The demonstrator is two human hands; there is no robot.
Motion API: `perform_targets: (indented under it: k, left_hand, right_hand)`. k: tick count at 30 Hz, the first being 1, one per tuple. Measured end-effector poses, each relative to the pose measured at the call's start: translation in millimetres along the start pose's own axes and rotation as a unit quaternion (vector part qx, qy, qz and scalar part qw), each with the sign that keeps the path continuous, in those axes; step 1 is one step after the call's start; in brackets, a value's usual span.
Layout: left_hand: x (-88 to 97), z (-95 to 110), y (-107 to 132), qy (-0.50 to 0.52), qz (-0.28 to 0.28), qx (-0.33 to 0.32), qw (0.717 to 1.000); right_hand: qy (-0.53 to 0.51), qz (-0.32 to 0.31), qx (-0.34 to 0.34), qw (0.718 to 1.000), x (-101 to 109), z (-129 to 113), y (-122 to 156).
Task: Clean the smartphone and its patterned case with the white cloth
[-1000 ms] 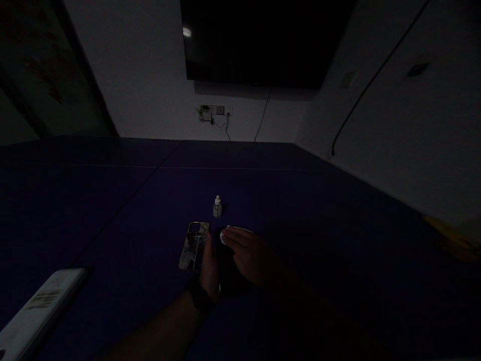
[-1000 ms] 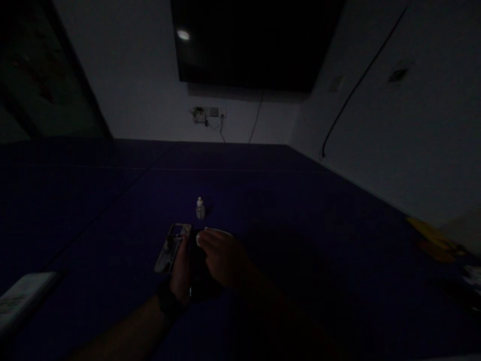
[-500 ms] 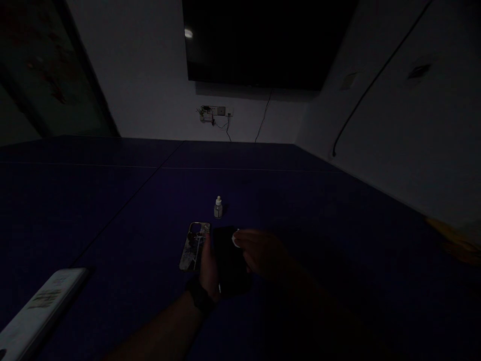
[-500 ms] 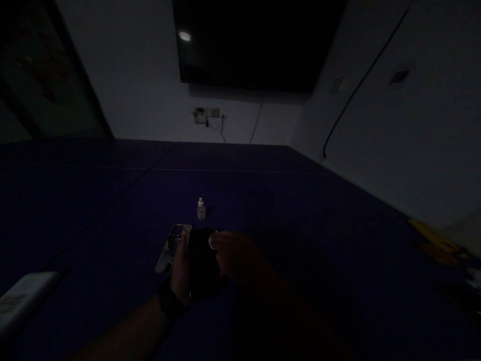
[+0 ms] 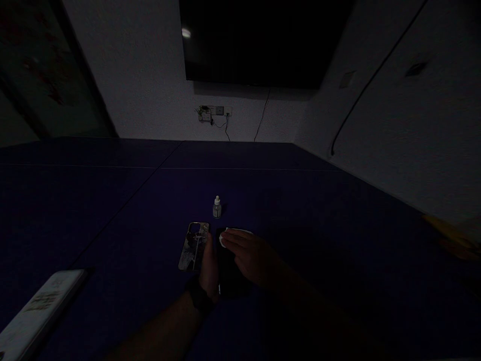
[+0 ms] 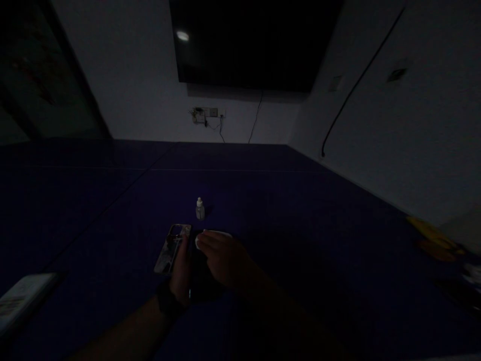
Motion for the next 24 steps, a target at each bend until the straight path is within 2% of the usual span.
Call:
perform_targets:
  k: [6, 11, 19, 22, 24]
  left_hand:
    - [-5.7, 0, 14, -0.048, 0.001, 0.061, 0.997]
    - [-3.7, 3, 15, -0.081, -0.005, 0.031, 0.996]
    - [-7.8, 9, 7, -0.050, 0.007, -0.022, 0.999]
    - [-9.2, 11, 6, -0.051, 0.012, -0.044, 0.998]
    - [-8.9, 11, 6, -0.051, 0.014, -0.046, 0.998]
  right_hand:
    - [0.041, 0.012, -0.043, 0.998, 5, 12, 3]
    - [0.054, -0.005, -0.050, 0.997, 9, 17, 6]
    - [0.018, -0.021, 0.025, 0.999, 11, 9, 6]
    - [-0.004, -0.017, 0.065, 0.998, 7, 3, 5]
    - [-0.007, -0.021, 0.069, 0.997, 4, 1, 4]
Point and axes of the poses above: each hand's wrist, its own y-axis away from the middle knuckle, its own x-axis out of the back of the hand, z = x × y, the point moved 2 cm from there along -y, towards the middle knuckle, and after that the axes turned 8 degrees about -x, right-handed, at the moved point
